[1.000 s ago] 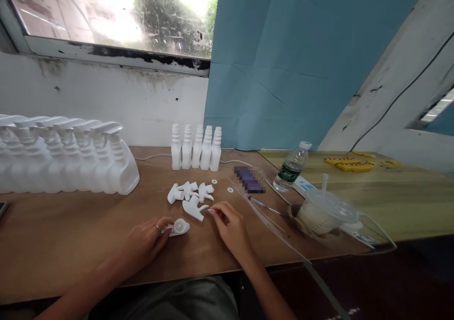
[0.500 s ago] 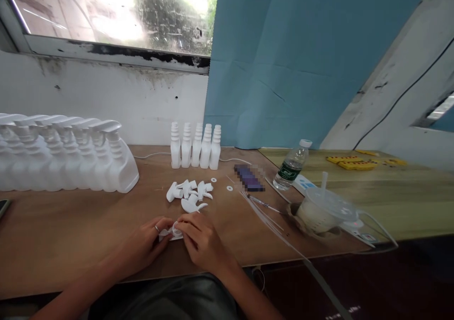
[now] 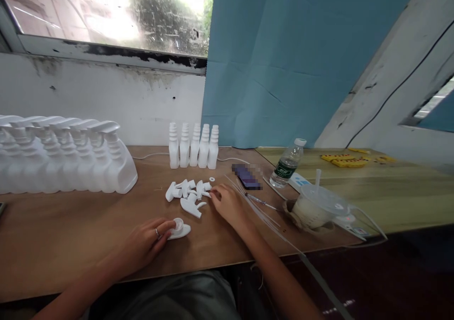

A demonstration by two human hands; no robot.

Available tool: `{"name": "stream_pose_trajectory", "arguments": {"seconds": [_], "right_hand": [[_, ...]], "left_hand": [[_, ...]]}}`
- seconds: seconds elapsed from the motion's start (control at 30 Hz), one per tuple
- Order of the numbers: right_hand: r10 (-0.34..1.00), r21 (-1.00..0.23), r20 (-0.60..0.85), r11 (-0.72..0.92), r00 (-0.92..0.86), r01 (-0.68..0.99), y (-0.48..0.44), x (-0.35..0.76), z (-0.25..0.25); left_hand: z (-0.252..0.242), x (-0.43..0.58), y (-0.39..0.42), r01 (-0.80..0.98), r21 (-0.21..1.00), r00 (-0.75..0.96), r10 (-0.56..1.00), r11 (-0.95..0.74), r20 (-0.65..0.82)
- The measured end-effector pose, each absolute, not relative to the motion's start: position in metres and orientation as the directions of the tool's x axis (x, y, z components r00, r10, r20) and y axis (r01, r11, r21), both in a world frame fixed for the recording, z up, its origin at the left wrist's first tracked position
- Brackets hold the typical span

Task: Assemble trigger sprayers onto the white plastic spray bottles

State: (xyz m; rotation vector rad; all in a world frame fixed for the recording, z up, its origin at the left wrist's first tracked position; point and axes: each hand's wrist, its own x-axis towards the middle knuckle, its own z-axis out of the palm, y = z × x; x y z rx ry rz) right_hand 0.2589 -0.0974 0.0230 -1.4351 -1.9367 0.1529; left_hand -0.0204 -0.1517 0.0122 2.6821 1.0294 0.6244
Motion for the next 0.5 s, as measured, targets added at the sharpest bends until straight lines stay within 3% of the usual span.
{"name": "stream_pose_trajectory", "arguments": {"seconds": [0.17,0.33,0.5], "right_hand": [[0.916,-0.483,0.359,0.348,-0.181,0.804,-0.073,0.273,0.026],[0.887,-0.518,0.462,0.294,-0.027,0.803,-0.062,0.285,0.056],[0.907,-0.624,0.417,0.248,0.048,0.741,-0.046,0.301,0.059]], "left_hand": [[0.016,-0.02,-0.151,0.593,0.324,0.675,0.675,-0.737,0.299],[0.014,-0.021,-0.152,0.593,0.301,0.683,0.665,-0.747,0.302],[0.012,-0.021,-0.152,0.596,0.289,0.682,0.662,-0.749,0.311]]}}
